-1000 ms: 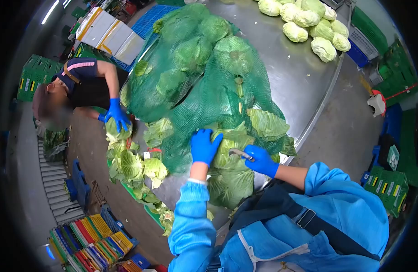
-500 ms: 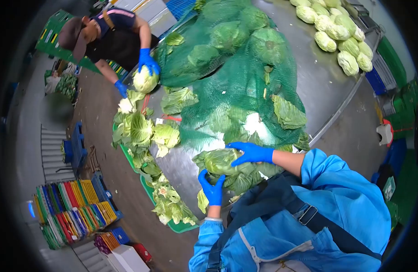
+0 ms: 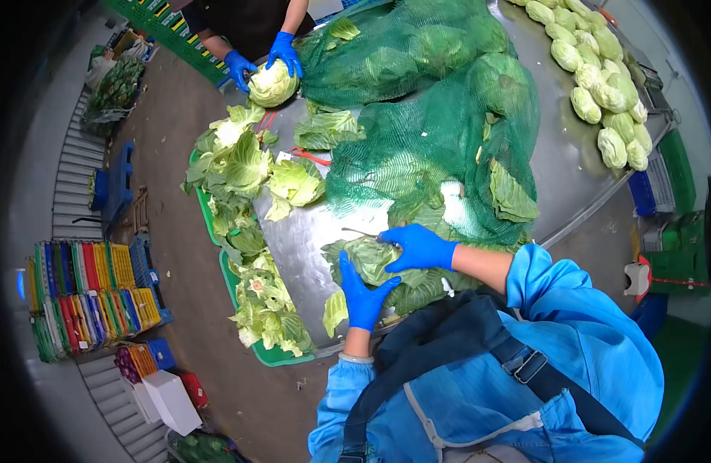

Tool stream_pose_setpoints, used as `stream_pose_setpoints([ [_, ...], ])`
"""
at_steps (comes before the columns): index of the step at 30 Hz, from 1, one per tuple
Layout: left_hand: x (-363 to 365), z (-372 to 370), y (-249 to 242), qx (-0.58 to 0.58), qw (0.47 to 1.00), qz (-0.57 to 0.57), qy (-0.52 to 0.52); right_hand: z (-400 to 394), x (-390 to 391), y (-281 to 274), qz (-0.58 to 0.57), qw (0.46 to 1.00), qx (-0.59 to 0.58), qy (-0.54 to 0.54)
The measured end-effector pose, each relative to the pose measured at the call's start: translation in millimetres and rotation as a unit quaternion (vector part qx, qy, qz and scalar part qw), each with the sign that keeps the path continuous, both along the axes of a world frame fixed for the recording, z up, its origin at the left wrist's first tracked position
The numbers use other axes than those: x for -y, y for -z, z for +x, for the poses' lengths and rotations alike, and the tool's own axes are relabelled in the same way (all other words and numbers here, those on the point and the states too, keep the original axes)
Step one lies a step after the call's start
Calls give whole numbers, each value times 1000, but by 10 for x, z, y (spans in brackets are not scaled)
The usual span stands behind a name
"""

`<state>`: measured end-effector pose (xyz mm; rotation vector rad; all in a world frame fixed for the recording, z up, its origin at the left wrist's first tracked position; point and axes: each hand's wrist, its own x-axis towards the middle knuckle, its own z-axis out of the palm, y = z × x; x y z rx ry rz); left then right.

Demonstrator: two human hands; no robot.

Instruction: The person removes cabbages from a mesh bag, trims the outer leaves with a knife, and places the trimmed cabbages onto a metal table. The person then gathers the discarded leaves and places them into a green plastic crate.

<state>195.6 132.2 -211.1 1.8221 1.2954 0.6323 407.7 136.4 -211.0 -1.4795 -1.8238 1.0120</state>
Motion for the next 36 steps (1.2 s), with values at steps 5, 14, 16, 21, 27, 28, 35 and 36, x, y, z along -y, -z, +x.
stream_pose_setpoints([
  [5, -78, 121, 84, 9, 999, 12, -37, 288, -205, -24, -76, 993, 23, -84],
  [14, -374, 110, 99, 11, 999, 25, 27, 1008, -623, 462, -143, 982, 118, 30],
  [16, -325, -135, 183, 44, 991, 52, 112, 975, -340, 916, -129, 972, 188, 61],
  [21, -126, -461, 145, 103, 989, -68, 79, 897, 19, 932, -155, 971, -15, 181],
  [27, -57, -97, -53, -25, 999, -22, 26, 873, 262, -548, 96, 929, 234, 272],
  [28, -66, -32, -91, -37, 999, -17, 21, 804, 333, -669, 132, 937, 223, 233],
  [35, -89, 202, -198, -86, 996, 1, -5, -24, 826, -224, -60, 982, 163, 81],
  [36, -88, 216, -206, -91, 996, 0, -8, -94, 820, -88, -61, 980, 166, 90],
])
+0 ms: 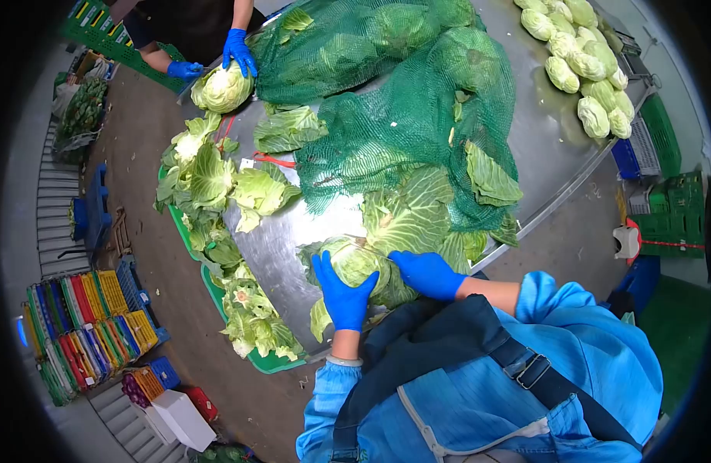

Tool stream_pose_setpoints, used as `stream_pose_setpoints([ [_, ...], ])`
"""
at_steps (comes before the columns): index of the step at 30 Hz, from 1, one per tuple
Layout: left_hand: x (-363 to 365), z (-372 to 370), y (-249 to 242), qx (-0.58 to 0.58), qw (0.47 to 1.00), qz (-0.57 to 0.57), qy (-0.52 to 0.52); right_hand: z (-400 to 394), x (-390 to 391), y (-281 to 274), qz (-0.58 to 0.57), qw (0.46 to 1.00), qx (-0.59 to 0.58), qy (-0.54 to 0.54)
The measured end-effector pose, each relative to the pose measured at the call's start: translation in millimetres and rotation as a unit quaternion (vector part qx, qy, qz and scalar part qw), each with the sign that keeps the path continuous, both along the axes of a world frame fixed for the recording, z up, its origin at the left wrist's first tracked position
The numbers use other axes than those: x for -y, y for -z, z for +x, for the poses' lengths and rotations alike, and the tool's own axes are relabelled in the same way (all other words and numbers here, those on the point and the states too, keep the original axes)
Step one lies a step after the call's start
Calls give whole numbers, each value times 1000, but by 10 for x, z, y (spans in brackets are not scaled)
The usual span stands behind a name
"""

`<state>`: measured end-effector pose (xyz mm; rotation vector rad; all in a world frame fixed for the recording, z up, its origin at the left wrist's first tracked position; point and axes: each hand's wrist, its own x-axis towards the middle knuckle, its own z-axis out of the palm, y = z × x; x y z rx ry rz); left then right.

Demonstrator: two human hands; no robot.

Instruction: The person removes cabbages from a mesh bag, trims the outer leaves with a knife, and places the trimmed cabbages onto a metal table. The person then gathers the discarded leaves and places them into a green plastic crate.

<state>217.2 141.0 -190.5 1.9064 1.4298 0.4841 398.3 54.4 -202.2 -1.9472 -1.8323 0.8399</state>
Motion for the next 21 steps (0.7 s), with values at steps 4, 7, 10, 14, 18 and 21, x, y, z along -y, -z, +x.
stream_pose_setpoints([
  [4, 20, -1, 89, -10, 1000, 17, -6, -212, -83, 172, 27, 1000, -13, 3],
  [7, 19, 41, 79, -19, 1000, 20, -10, -226, -129, 153, -4, 1000, 19, 11],
  [10, 10, 108, 2, -33, 999, 20, -15, -214, -204, 126, -30, 999, 36, 12],
  [14, 51, 149, 13, -41, 998, 43, -15, -151, -324, 224, -62, 998, 19, -7],
  [18, -32, 140, -11, -32, 999, 35, -12, -158, -402, 209, -94, 995, 10, 5],
  [21, -132, 137, -23, -58, 998, 33, 8, -146, -285, 154, -87, 996, 18, 22],
])
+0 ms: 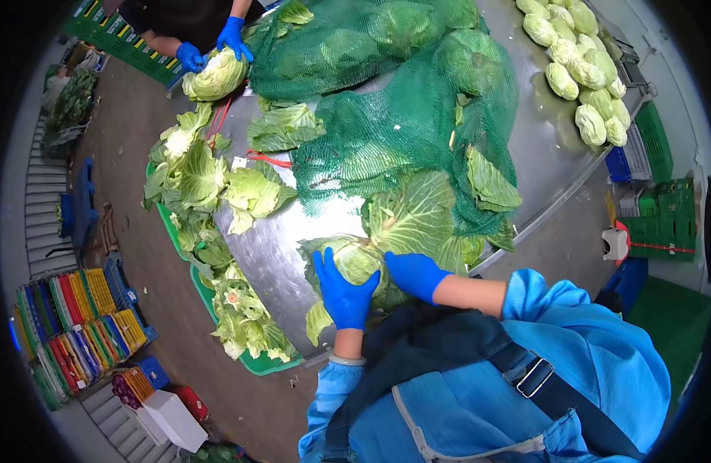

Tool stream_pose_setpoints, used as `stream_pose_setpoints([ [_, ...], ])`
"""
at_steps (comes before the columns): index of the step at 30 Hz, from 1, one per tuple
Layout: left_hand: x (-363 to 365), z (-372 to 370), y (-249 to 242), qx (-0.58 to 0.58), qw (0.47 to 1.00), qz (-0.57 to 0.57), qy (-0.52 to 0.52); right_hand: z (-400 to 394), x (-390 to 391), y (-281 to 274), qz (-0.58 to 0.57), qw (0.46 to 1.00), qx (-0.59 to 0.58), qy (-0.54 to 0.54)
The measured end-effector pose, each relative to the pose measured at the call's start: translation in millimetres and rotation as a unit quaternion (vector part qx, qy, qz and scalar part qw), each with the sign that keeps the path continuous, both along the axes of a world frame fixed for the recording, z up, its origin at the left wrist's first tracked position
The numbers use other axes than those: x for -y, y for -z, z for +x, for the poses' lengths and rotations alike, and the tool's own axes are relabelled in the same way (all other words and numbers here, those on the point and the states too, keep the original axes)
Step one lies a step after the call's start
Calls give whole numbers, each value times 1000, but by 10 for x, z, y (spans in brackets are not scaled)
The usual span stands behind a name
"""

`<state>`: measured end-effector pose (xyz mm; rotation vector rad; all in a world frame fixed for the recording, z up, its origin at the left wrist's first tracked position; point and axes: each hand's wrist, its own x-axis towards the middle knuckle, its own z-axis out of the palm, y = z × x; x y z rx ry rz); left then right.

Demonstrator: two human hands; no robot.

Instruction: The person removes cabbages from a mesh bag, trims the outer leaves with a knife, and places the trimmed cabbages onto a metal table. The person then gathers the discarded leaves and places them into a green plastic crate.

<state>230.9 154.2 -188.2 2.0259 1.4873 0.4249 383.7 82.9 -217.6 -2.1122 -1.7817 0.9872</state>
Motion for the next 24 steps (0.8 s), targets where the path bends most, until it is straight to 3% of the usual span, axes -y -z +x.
stream_pose_setpoints([
  [3, -152, -38, 109, 24, 1000, -7, 1, -34, -50, 58, -5, 999, 41, 22],
  [7, -602, -18, 140, -31, 990, -135, -8, -70, -277, 199, 9, 995, 70, 68],
  [10, -540, 229, 40, -110, 989, -98, -13, 43, -267, 419, 18, 995, 43, 90],
  [15, -415, 277, 4, -122, 990, -75, -15, 90, -246, 551, 27, 995, 38, 91],
  [18, -318, 222, 17, -102, 993, -62, -16, 98, -232, 595, 20, 992, 63, 105],
  [21, 77, 82, 95, -77, 994, 49, 59, 134, -114, 685, -8, 988, 105, 112],
  [24, 323, -198, 245, 40, 991, 108, 70, 277, -98, 581, -100, 994, 27, 36],
])
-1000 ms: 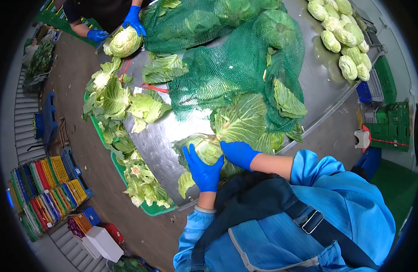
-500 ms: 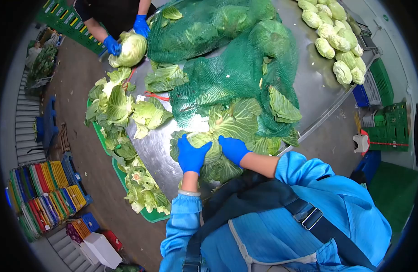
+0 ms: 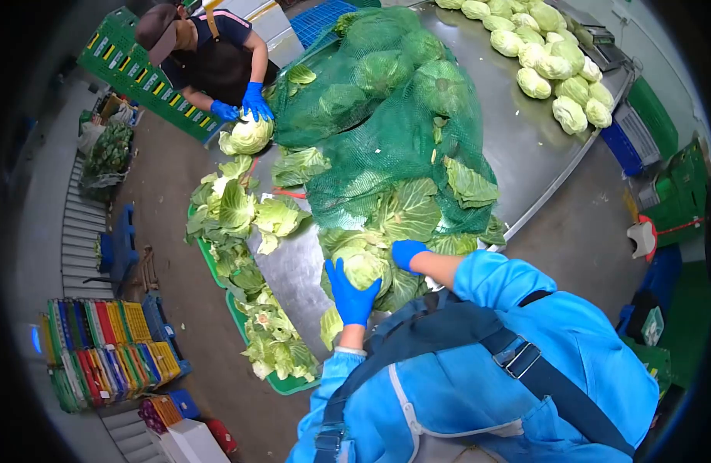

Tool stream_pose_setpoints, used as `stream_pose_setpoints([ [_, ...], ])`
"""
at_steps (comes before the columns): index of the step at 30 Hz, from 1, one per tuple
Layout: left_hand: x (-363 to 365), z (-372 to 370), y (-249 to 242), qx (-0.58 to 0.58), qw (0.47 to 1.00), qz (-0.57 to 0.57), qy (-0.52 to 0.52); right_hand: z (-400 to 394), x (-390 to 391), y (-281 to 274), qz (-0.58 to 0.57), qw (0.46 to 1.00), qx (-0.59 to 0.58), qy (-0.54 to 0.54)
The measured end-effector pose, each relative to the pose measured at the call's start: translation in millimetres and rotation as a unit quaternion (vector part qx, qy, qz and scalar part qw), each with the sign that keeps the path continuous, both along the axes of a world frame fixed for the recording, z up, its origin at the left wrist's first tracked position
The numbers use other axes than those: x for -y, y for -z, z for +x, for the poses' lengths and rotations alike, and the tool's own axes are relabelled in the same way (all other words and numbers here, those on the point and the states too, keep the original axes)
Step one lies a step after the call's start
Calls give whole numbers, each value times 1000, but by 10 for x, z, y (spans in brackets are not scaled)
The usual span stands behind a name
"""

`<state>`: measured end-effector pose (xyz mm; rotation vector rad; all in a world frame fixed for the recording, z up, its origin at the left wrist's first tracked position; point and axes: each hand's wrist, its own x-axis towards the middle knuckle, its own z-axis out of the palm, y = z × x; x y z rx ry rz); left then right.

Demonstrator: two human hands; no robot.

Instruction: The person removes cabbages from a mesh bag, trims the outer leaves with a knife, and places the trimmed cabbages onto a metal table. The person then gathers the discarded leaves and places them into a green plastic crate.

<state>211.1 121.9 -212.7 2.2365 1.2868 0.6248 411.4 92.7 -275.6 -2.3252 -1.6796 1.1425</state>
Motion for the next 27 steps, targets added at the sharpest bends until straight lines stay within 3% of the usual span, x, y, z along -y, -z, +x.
stream_pose_setpoints([
  [2, -12, -356, 361, 141, 984, -84, -63, 2, 109, 358, 24, 999, -39, -4],
  [3, -3, -465, 465, 221, 955, -161, -117, -52, 176, 196, 14, 1000, -23, 7],
  [4, 14, -502, 549, 314, 889, -265, -202, -118, 227, 67, 20, 999, -23, 32],
  [6, 86, -465, 452, 335, 850, -269, -305, -283, 294, -65, 31, 996, -27, 81],
  [10, -101, -864, 467, 463, 677, -479, -313, 201, 182, -215, 112, 989, 10, -93],
  [12, -64, -992, 497, 557, 627, -491, -236, 563, -46, -517, 131, 989, 67, -23],
  [14, 44, -872, 225, 547, 694, -412, -223, 614, -189, -595, 181, 974, 123, 56],
  [17, 70, -556, 69, 500, 774, -297, -251, 97, -145, -980, 402, 915, -1, 23],
  [18, 85, -454, 80, 477, 795, -260, -269, -91, -73, -987, 359, 931, -64, 18],
  [19, 96, -365, 159, 463, 801, -238, -297, -288, -38, -988, 349, 928, -126, 34],
  [22, 183, -135, 389, 445, 786, -240, -357, -540, -81, -392, 308, 944, -109, 35],
  [25, 277, -25, 562, 452, 758, -254, -395, -598, -120, -215, 216, 974, -62, 41],
  [27, 278, -31, 665, 453, 746, -256, -415, -599, -263, -82, 215, 974, -34, 61],
])
